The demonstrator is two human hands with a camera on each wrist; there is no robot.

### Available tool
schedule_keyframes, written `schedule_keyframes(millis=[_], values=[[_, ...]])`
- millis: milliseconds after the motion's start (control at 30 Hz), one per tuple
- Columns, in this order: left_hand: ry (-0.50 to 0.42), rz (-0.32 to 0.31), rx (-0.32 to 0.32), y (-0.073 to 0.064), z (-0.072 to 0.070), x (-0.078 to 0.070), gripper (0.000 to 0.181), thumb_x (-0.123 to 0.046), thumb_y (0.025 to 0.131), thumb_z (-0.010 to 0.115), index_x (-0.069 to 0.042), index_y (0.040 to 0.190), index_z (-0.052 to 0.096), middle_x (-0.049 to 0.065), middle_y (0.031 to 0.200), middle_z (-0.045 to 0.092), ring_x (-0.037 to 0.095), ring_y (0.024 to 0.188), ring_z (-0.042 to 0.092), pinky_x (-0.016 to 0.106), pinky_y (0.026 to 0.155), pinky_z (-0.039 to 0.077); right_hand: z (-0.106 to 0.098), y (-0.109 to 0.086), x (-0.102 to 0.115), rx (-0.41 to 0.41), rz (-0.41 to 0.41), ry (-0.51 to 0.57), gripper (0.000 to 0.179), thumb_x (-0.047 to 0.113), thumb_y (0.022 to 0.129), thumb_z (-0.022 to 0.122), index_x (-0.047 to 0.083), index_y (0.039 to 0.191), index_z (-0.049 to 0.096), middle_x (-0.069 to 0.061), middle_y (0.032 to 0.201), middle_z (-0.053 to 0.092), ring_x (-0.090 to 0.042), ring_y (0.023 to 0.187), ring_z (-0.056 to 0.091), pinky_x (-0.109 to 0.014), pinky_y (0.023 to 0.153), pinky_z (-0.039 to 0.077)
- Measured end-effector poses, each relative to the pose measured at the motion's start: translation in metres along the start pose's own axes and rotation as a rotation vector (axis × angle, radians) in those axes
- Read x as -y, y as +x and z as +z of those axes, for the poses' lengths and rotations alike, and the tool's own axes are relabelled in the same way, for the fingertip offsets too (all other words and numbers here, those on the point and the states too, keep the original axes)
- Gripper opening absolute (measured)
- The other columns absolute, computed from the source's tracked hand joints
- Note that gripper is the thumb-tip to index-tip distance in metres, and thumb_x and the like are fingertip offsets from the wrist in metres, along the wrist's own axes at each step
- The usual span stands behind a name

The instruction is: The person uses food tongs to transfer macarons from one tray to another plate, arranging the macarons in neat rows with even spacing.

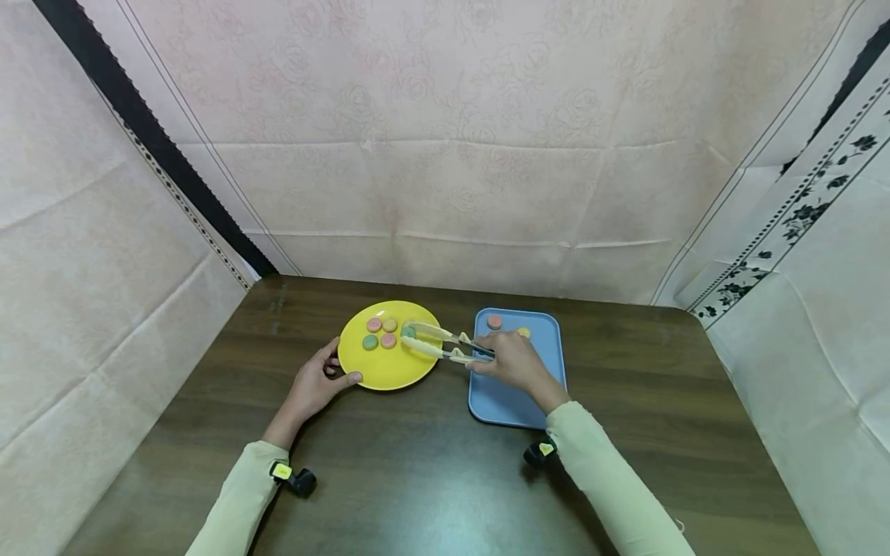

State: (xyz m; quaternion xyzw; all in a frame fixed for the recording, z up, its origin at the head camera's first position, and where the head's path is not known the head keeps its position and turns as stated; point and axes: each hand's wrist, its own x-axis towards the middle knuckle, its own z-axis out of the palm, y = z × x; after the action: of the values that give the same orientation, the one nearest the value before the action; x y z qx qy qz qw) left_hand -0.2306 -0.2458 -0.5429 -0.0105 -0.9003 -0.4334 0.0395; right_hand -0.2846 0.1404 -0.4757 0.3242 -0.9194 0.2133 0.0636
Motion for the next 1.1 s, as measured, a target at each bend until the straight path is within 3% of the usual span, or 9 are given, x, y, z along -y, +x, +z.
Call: schedule_keyframes(millis=[200,667,900,1100], values=[[-0.002,-0.013,0.004,0.0,0.0,0.001,0.102,-0.057,0.073,0.075,-0.01,0.151,0.028,0.009,0.121,0.055,0.02,0.099,0.053,0.038,0.083,0.048,0.005,0.0,0.002,0.039,0.043,0.032,0.044,0.04,0.082,0.075,0.013,0.117,0.071,0.0,0.099,0.072,-0.004,0.063,0.055,-0.025,0.057,0.044],[-0.012,-0.015,0.004,0.0,0.0,-0.001,0.099,-0.053,0.075,0.076,-0.009,0.151,0.029,0.008,0.12,0.055,0.019,0.099,0.052,0.038,0.082,0.048,0.005,-0.001,0.004,0.042,0.086,0.036,0.053,0.044,0.08,0.075,0.009,0.12,0.069,-0.006,0.109,0.07,-0.006,0.073,0.059,-0.028,0.061,0.047],[-0.013,-0.025,0.007,-0.001,0.0,-0.002,0.099,-0.053,0.075,0.076,-0.01,0.151,0.028,0.009,0.12,0.054,0.02,0.099,0.052,0.038,0.082,0.048,-0.008,-0.012,0.002,0.011,0.076,0.028,0.05,0.042,0.08,0.076,0.012,0.119,0.069,-0.002,0.107,0.071,-0.009,0.074,0.056,-0.028,0.061,0.044],[-0.008,-0.028,0.003,-0.001,-0.001,-0.003,0.1,-0.054,0.074,0.076,-0.01,0.151,0.028,0.008,0.121,0.054,0.02,0.1,0.053,0.038,0.083,0.048,-0.028,-0.03,-0.003,-0.038,0.109,0.051,0.057,0.043,0.078,0.077,0.008,0.122,0.067,-0.003,0.091,0.068,-0.014,0.068,0.048,-0.028,0.056,0.039]])
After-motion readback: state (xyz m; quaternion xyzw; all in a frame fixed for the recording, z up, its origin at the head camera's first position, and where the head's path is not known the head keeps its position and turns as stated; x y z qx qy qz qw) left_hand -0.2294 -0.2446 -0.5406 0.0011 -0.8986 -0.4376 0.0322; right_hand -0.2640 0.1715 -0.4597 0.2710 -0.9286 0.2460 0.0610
